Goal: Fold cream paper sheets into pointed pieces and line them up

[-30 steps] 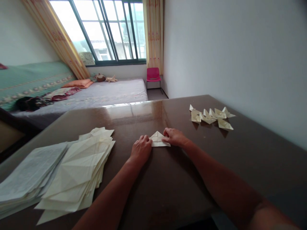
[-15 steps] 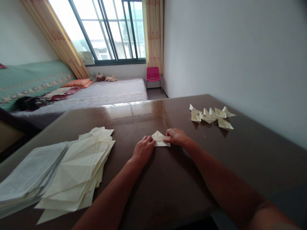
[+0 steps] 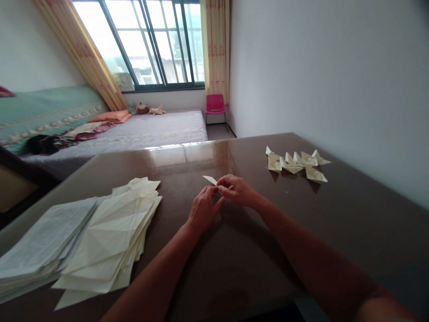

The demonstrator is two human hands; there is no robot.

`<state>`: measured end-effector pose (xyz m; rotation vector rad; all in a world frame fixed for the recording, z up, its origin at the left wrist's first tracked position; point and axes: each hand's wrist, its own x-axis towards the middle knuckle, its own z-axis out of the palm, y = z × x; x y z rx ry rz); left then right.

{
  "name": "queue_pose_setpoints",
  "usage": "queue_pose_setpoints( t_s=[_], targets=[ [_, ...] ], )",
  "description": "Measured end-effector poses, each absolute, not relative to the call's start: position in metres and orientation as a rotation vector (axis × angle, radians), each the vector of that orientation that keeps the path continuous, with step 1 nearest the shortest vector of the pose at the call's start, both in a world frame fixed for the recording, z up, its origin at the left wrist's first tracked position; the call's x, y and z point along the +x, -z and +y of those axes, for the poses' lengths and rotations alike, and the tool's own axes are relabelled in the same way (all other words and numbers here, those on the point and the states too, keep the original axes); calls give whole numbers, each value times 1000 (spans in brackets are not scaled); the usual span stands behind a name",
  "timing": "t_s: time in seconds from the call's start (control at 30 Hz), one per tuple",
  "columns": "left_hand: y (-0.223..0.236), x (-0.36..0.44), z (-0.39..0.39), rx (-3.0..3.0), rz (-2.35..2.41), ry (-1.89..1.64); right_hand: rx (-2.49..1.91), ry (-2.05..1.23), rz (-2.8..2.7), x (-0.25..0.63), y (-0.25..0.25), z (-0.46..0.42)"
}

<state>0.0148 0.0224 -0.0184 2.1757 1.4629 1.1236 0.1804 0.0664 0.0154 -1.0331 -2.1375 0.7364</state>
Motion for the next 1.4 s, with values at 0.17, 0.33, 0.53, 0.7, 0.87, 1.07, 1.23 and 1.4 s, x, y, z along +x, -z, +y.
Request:
queue_pose_setpoints(
  t_s=[0.17,0.33,0.53,0.7,0.87,1.07,1.23,1.4],
  targets=[
    [14,13,27,1774,1474,-1237,-857,-650,-2263,181,-15,67],
    [16,9,35,1516,1363,-1266,-789,-509,-2379,182,-16,64],
    [18,-6,41,1370,1440,-926,-966,-172,-2536,193,-15,67],
    [15,-20,42,1560,1692,-764,-909,-157,-2739,194,-2,78],
    [9,-16,30,2323,1781,-717,-882,-257,-2760,196,0,79],
    [7,-15,24,2654,1592,-377,-802,-421,-2730,204,-1,84],
    [5,-29,32,2542,1589,-375,-860,-656,-2652,214,3,97],
    [12,-31,40,2327,1693,-469,-1099,-1046,-2337,219,12,105]
  ],
)
